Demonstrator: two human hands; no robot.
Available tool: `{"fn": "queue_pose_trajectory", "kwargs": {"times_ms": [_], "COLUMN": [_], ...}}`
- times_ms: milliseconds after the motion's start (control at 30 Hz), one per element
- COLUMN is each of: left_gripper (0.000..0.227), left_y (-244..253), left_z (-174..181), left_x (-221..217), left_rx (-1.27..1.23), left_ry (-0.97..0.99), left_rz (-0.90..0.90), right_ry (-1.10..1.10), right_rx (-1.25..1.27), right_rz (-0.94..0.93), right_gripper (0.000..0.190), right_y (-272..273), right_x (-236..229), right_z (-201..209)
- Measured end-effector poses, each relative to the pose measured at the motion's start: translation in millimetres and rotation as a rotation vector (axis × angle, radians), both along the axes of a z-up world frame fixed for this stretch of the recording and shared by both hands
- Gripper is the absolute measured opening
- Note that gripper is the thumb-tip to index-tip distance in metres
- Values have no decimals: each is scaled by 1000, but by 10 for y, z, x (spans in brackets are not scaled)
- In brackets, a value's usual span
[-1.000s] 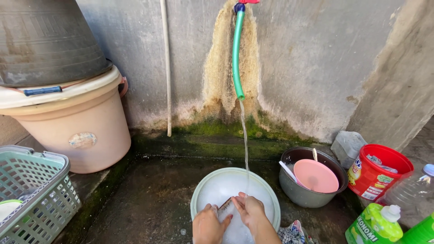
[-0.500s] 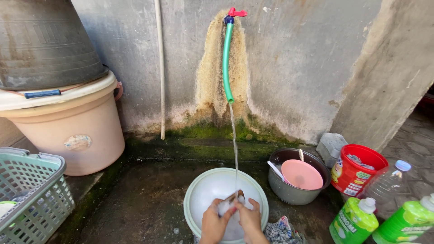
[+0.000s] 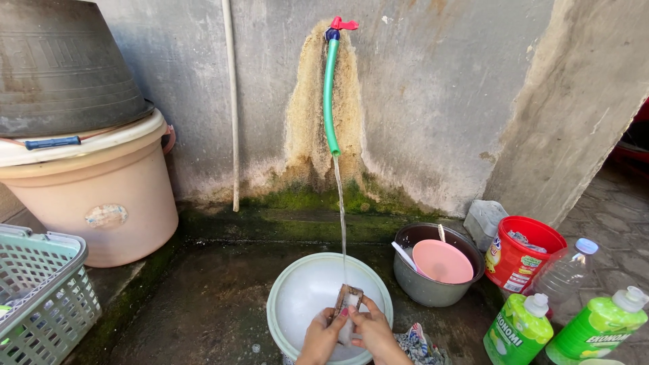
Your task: Washing a cloth and a cleaning brush in a basin with soapy water.
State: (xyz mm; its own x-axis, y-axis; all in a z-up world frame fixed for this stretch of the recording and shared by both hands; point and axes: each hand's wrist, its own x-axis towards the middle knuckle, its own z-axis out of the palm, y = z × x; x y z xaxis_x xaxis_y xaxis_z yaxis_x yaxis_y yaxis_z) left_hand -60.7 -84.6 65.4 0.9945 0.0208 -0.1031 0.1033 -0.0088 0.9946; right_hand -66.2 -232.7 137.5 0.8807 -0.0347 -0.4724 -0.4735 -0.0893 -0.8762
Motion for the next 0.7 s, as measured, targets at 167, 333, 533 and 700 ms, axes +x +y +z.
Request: {"fn": "queue_pose_trajectory", "kwargs": {"times_ms": [167, 333, 533, 700], "left_gripper": [46, 51, 40, 41], "left_y": [-25, -31, -21, 13], "left_z": [377, 590, 357, 374], "left_x": [-240, -325, -217, -203], "left_rx": [104, 42, -149, -258], "left_ry": [-13, 124, 148, 137], "left_rz": [22, -6, -70, -44], "right_ry": [-30, -102, -296, -291], "right_rx": [-10, -141, -340, -475], "right_rz": [41, 91, 58, 174], "right_gripper": [64, 65, 60, 64], "right_y": [17, 19, 10, 154], "right_x": [-25, -12, -51, -200], "right_z": [29, -123, -320, -39]}}
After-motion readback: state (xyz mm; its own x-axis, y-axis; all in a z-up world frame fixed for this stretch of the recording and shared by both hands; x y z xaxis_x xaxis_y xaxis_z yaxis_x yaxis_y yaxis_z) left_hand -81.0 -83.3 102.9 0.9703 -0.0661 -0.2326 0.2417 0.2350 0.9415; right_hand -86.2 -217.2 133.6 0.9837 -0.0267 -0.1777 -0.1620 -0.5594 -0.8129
